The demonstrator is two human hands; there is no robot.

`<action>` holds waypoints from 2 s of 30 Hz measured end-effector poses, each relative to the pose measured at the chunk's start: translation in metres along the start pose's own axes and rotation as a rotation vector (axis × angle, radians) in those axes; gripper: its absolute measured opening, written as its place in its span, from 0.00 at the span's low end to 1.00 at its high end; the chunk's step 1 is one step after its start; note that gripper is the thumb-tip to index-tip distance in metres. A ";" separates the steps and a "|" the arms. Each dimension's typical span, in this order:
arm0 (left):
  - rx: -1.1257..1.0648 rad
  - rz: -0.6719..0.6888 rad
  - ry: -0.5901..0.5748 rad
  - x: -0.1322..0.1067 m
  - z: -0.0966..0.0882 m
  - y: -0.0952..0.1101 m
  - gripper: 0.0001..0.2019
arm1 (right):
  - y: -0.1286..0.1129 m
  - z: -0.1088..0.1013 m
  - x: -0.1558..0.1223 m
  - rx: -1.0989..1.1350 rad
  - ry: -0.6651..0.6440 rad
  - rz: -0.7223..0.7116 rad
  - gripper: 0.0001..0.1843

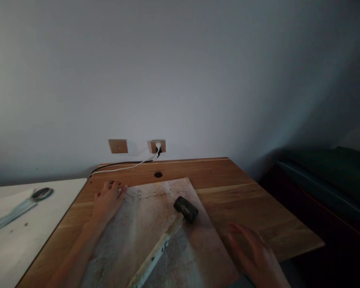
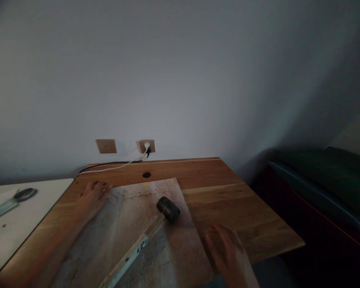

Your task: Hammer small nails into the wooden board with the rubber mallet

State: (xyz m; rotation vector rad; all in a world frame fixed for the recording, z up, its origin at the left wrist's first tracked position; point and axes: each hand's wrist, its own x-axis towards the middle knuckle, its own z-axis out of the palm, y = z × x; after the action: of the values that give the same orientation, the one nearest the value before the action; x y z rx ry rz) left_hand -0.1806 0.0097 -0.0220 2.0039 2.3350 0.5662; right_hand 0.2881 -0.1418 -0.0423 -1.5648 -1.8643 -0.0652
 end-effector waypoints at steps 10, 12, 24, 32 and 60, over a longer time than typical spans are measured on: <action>-0.296 0.407 0.075 -0.004 0.011 -0.007 0.17 | -0.064 0.054 0.038 0.097 0.043 0.026 0.16; -0.301 0.462 0.033 -0.006 0.012 -0.007 0.14 | -0.080 0.053 0.029 0.090 0.040 -0.021 0.17; -0.363 0.448 -0.188 -0.007 -0.002 -0.008 0.18 | -0.127 0.045 0.107 -0.154 -0.408 -0.083 0.16; -0.541 0.318 -0.265 -0.001 -0.007 -0.025 0.15 | -0.139 0.077 0.205 -0.408 -0.709 -0.078 0.14; -0.397 0.479 -0.139 -0.010 0.005 0.002 0.10 | -0.156 0.112 0.208 -0.415 -0.785 -0.158 0.15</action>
State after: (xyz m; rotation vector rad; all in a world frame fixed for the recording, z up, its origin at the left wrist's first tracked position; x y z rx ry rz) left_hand -0.1762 0.0020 -0.0280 2.2977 1.5087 0.7956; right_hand 0.0915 0.0428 0.0419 -1.8824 -2.7187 0.1187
